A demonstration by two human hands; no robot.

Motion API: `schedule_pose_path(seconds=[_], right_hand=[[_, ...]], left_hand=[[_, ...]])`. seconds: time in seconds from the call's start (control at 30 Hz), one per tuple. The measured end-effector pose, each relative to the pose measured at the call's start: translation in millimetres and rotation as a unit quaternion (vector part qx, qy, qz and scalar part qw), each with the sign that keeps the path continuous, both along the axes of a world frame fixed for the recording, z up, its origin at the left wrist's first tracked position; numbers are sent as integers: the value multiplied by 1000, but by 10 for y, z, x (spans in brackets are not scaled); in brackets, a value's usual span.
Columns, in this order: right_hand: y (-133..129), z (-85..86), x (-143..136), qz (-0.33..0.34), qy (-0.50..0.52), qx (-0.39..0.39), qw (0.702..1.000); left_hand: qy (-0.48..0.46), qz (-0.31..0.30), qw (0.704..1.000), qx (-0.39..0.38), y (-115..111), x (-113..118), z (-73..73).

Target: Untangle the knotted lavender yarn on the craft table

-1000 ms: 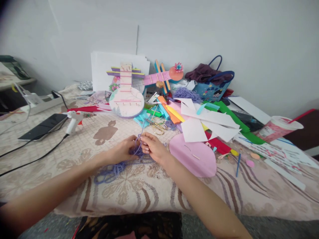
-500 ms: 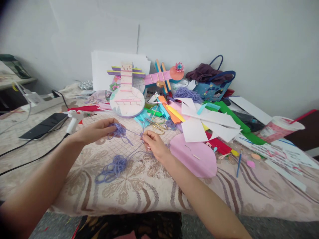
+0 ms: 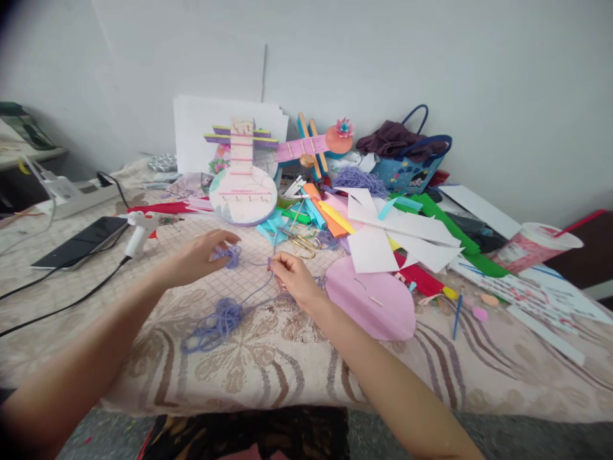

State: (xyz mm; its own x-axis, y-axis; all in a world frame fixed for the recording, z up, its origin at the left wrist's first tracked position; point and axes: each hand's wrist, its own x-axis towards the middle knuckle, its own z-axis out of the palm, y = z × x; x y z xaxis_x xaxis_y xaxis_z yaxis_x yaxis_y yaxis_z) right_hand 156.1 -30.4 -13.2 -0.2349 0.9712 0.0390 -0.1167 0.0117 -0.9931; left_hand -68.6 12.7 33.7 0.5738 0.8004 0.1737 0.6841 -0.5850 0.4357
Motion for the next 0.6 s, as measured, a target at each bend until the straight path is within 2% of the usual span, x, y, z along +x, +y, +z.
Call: schedule_pose_path(seconds=[0.07, 0.13, 0.27, 0.43, 0.5, 0.6], right_hand=[[-1, 3, -5, -1, -4, 3, 1000], [-3, 6, -7, -1, -7, 4, 1000], [-5, -1, -8, 4, -11, 2, 1000], [1, 5, 3, -2, -18, 7, 1000], [2, 15, 8, -8, -25, 15, 1000], [1, 19, 7, -9, -41, 25, 999]], left_hand=[[15, -91, 989, -116, -68, 12, 74], [50, -174, 960, -212, -126, 20, 100], [68, -209, 943, -249, -206, 95, 7], [-38, -267, 898, -348, -250, 257, -47], [-93, -236, 911, -327, -244, 302, -42], [-185, -84, 962, -181, -217, 365, -83]])
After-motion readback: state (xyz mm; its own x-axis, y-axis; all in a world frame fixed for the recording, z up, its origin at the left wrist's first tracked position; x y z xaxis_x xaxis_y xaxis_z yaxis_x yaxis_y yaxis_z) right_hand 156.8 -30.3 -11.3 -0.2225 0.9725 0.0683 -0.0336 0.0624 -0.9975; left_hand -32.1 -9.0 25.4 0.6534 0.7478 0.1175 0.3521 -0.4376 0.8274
